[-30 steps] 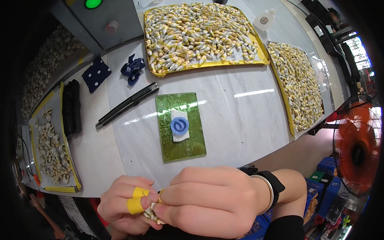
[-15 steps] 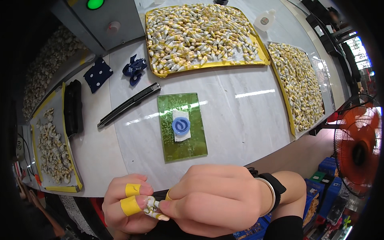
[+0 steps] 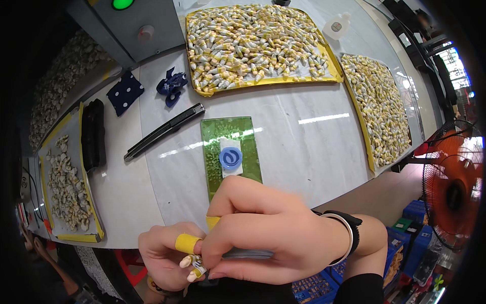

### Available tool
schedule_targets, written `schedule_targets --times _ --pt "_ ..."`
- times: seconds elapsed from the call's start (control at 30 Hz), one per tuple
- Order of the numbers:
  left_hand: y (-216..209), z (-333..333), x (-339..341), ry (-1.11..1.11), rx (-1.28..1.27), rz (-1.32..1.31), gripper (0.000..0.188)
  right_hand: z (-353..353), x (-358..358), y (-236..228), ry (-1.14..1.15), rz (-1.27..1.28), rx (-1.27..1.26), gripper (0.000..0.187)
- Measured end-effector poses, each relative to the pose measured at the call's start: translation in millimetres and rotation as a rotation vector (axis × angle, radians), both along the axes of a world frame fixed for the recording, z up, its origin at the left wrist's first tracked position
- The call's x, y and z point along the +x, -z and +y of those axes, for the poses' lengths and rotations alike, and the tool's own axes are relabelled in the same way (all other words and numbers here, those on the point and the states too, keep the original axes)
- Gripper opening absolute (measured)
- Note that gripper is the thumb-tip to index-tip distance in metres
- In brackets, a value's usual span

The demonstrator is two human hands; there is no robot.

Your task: The person sits at a table and repeatedly picks up small white cocoon-like objects from a tray. They peel the outer layer off each object by hand and place the peeled item into a separate tray. The process is repetitive and involves handling the objects one at a time.

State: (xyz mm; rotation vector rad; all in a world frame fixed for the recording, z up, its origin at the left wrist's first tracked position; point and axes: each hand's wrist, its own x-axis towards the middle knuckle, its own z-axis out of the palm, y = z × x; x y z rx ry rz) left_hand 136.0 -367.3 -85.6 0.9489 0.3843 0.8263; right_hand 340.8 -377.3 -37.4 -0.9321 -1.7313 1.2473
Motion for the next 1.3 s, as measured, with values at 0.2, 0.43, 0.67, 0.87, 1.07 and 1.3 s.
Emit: schedule_targets --times 0.2,0.43,0.67,0.87,1.07,1.3 --pt "-5.7 4.3 1.0 -0.047 0.255 0.086 0.024 -1.9 -1.0 -1.7 -0.025 -0.039 0.092 0.01" --pt "-9.8 7.6 -0.4 0.012 0.405 0.139 0.027 -2.8 -0.4 3.6 -0.027 0.056 0.279 0.009" --pt "-14.1 11.0 -3.0 0.07 0.467 0.204 0.023 -1.6 -3.1 4.4 -0.041 0.105 0.29 0.01" --pt "-16.5 6.0 0.8 -0.019 0.379 0.234 0.02 -1.8 -2.0 6.0 -0.089 0.056 0.296 0.013" --pt "-11.5 -0.2 0.1 -0.048 0.284 0.213 0.023 0.7 -4.2 -0.1 -0.071 -0.068 0.233 0.013" --pt "3.5 -1.2 4.3 0.028 -0.164 -0.129 0.027 -4.2 -4.4 -2.7 0.062 -0.126 0.127 0.019"
